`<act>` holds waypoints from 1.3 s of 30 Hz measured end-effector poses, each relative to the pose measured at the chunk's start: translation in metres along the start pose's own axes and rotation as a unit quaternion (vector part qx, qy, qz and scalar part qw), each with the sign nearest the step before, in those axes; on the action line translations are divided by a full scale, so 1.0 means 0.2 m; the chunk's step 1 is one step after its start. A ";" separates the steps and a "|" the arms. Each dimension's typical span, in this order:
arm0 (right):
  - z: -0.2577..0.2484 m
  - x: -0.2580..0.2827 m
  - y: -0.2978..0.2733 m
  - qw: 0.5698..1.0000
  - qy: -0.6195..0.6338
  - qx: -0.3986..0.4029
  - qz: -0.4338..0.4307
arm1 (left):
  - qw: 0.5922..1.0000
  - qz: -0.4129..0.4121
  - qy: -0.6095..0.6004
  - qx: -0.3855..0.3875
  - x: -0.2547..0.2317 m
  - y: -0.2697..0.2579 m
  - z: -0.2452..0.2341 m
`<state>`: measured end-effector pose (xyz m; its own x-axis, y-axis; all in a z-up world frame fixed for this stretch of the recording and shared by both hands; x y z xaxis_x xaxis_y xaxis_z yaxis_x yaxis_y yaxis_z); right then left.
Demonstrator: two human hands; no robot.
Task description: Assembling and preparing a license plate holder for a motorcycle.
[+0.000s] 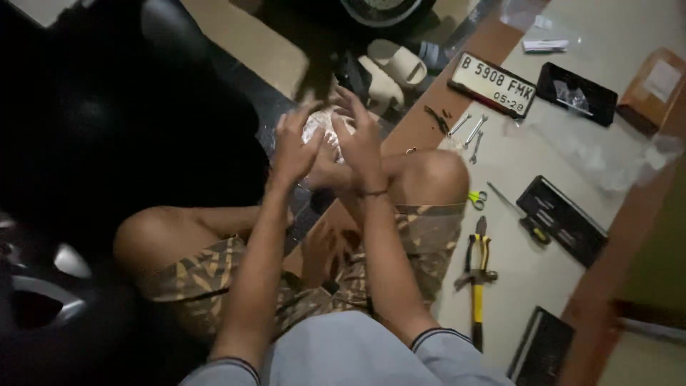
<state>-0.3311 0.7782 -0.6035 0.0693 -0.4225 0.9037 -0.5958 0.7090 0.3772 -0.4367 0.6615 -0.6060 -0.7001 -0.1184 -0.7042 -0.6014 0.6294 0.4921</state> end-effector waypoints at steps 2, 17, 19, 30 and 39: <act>-0.03 0.06 -0.05 0.997 0.046 -0.009 -0.059 | 1.000 0.015 -0.012 -0.009 0.05 -0.06 0.03; 0.10 0.00 0.05 0.985 0.144 -0.073 -0.054 | 0.985 0.003 -0.162 -0.056 0.14 0.02 -0.06; 0.05 0.03 0.01 0.985 0.121 -0.122 -0.032 | 0.985 0.046 -0.165 -0.030 0.14 0.04 0.00; -0.77 0.10 -0.45 0.932 -0.070 -0.352 0.046 | 0.909 -0.080 -0.338 0.229 -0.49 0.03 0.61; -1.19 -0.28 -0.50 0.924 -0.041 -0.372 0.076 | 0.896 -0.092 -0.334 0.280 -0.48 -0.01 1.22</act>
<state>-0.0850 0.8657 -0.6433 -0.0492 -0.3055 0.9509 0.1239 0.9428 0.3093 -0.2734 0.8589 -0.6638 -0.1109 0.1086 -0.9879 -0.2653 0.9547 0.1347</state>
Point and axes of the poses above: each hand's wrist, its own y-axis towards the middle knuckle, its own z-axis out of the palm, x = y × z, the point moved 2 cm from there along y, towards the middle knuckle, and after that the axes turned 5 degrees about -x, right-handed, at the moved point
